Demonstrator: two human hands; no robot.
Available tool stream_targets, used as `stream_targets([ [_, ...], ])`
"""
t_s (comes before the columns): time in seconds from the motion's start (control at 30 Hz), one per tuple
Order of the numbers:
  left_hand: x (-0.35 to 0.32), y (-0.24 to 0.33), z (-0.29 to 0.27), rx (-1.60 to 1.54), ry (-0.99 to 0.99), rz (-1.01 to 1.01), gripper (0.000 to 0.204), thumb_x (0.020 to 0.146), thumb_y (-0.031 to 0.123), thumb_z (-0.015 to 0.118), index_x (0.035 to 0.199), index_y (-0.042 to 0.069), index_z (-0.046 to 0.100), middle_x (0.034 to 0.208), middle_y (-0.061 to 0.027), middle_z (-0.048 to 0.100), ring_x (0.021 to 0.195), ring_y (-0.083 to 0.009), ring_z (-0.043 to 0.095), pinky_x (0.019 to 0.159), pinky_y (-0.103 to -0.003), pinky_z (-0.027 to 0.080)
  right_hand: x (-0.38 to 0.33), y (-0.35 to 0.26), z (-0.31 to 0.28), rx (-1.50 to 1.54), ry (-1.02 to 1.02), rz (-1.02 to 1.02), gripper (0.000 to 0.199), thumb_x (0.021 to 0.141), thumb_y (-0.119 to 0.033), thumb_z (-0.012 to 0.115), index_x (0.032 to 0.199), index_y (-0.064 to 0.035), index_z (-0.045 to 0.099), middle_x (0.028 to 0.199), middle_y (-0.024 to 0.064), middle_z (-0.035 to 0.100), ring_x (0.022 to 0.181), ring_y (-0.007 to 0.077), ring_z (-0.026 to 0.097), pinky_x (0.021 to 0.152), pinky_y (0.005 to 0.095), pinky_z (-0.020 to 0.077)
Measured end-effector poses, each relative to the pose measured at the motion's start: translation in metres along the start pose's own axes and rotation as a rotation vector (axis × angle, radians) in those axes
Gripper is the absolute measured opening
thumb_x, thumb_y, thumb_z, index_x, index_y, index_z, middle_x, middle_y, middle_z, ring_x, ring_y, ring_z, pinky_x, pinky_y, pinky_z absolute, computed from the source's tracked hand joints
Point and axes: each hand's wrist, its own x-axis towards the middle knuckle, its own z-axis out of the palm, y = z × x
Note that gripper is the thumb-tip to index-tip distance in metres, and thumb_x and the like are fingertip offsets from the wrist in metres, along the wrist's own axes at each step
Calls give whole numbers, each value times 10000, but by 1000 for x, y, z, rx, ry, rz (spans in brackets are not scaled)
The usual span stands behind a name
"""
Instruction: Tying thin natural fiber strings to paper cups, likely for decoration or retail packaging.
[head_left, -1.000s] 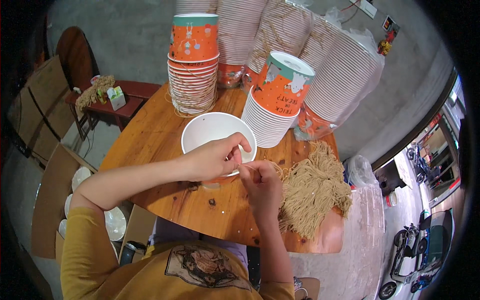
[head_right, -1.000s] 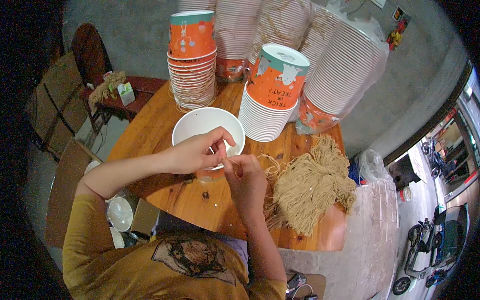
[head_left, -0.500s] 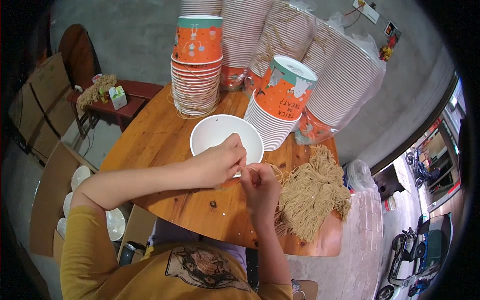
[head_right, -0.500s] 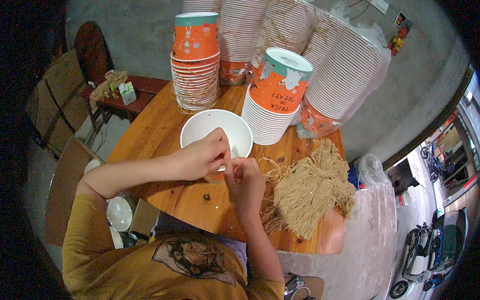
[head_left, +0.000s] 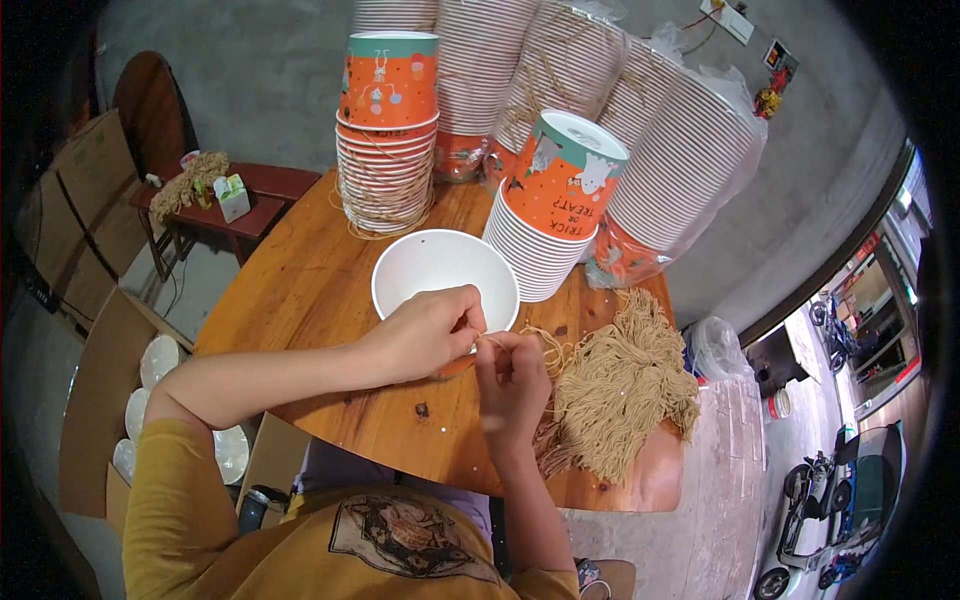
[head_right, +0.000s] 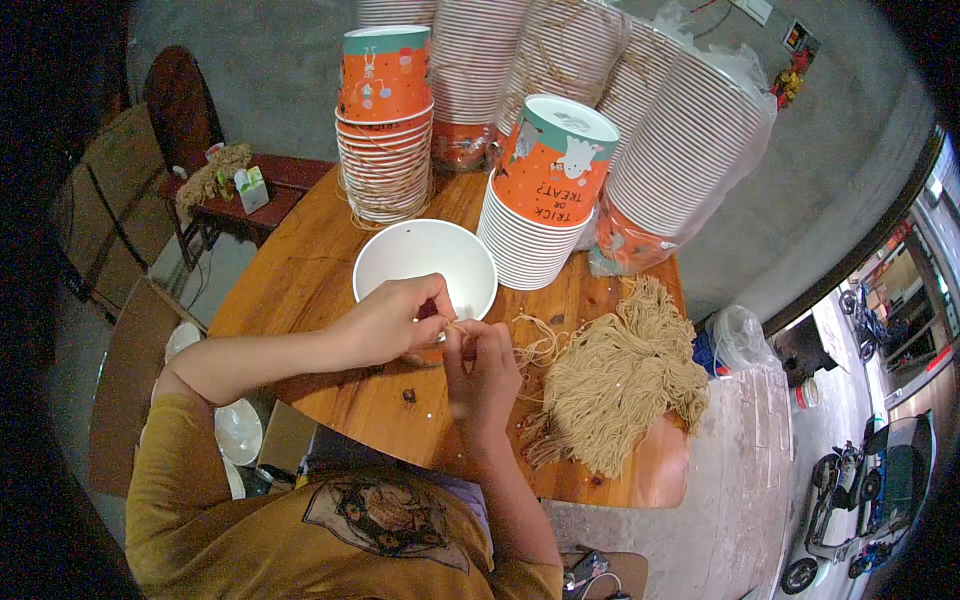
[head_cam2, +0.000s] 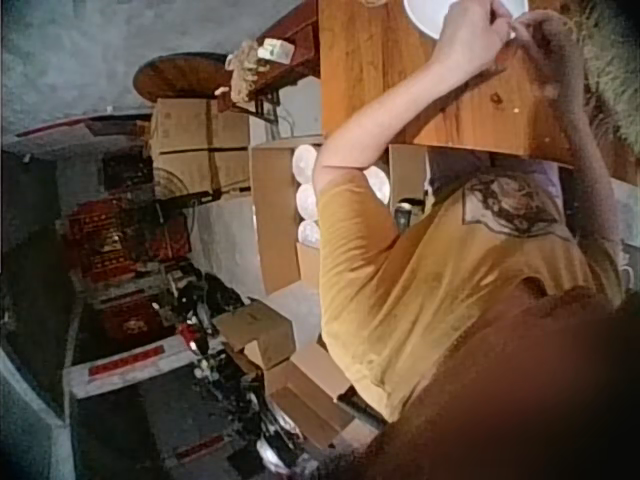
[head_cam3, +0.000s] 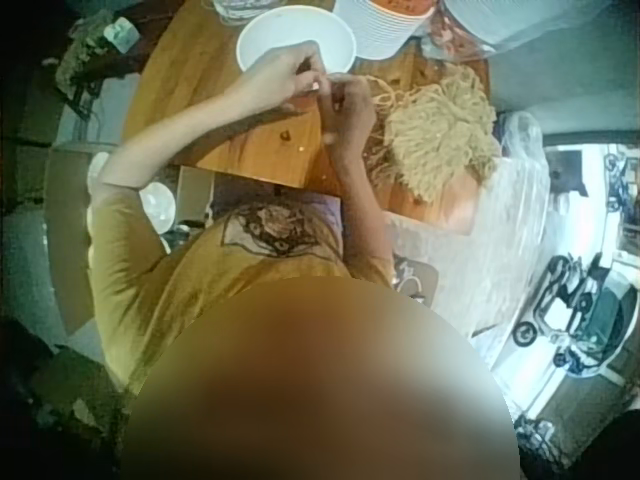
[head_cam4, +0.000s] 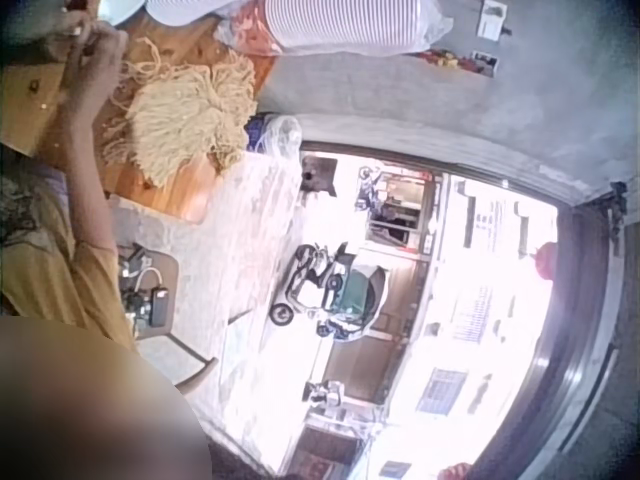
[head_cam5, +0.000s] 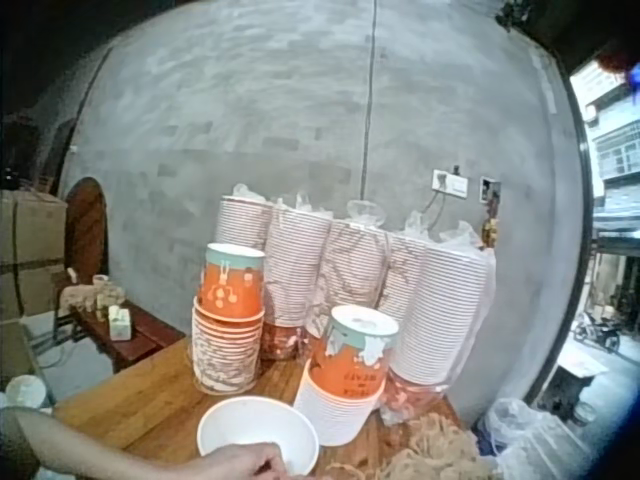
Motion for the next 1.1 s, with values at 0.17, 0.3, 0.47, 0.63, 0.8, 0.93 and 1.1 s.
stream_targets([
  [0.17, 5, -8, 0, -98, -43, 30, 129, 851, 29, 596, 955, 12, 521, 775, -75, 588, 703, -164, 575, 641, -307, 474, 1, 1, 2, 132, 25, 87, 81, 884, -47, 655, 887, -43, 574, 737, -36, 478, 612, 36, 416, 549, 205, 364],
  [0.3, 10, -5, -4, -216, -148, -2, 274, 851, 13, 601, 1083, 33, 457, 812, -20, 545, 734, -99, 522, 660, -258, 453, 3, 13, 2, 208, 15, 180, 75, 878, -65, 636, 910, -47, 571, 776, 49, 543, 611, 103, 520, 581, 258, 442],
  [0.47, 14, -12, -5, -301, -200, -9, 319, 885, 14, 594, 1147, 30, 413, 843, -13, 551, 772, -77, 519, 696, -231, 444, 6, 7, -2, 437, -27, 341, 84, 870, -54, 642, 911, -55, 568, 795, 55, 546, 643, 107, 530, 591, 255, 448],
  [0.63, 15, -8, -5, -313, -203, -45, 332, 913, 21, 597, 1172, 24, 389, 868, -14, 563, 803, -68, 526, 727, -214, 442, 9, 13, -9, 102, 51, -1, 181, 838, -64, 681, 970, -107, 566, 865, 44, 539, 678, 151, 569, 593, 275, 475],
  [0.8, 16, -1, -5, -306, -202, -139, 345, 918, 36, 607, 1180, 22, 384, 871, -25, 575, 804, -78, 542, 716, -228, 457, 14, 8, -24, -216, -84, -191, 280, 821, -105, 696, 1047, -171, 545, 901, 43, 531, 747, 227, 591, 557, 339, 500],
  [0.93, 14, -6, -3, -351, -172, -142, 350, 901, 79, 627, 1158, 31, 394, 869, -46, 580, 750, -115, 552, 555, -278, 491, 20, 11, -31, -318, -127, -377, 260, 817, -107, 686, 1029, -161, 546, 918, 53, 534, 760, 236, 588, 541, 339, 499],
  [1.1, 14, -11, 1, -295, -148, -76, 346, 900, 80, 604, 1154, 43, 371, 850, -42, 558, 672, -106, 532, 464, -261, 469, 32, 5, -32, -424, -213, -438, 231, 791, -96, 671, 986, -98, 549, 848, 77, 535, 701, 266, 574, 562, 357, 504],
])
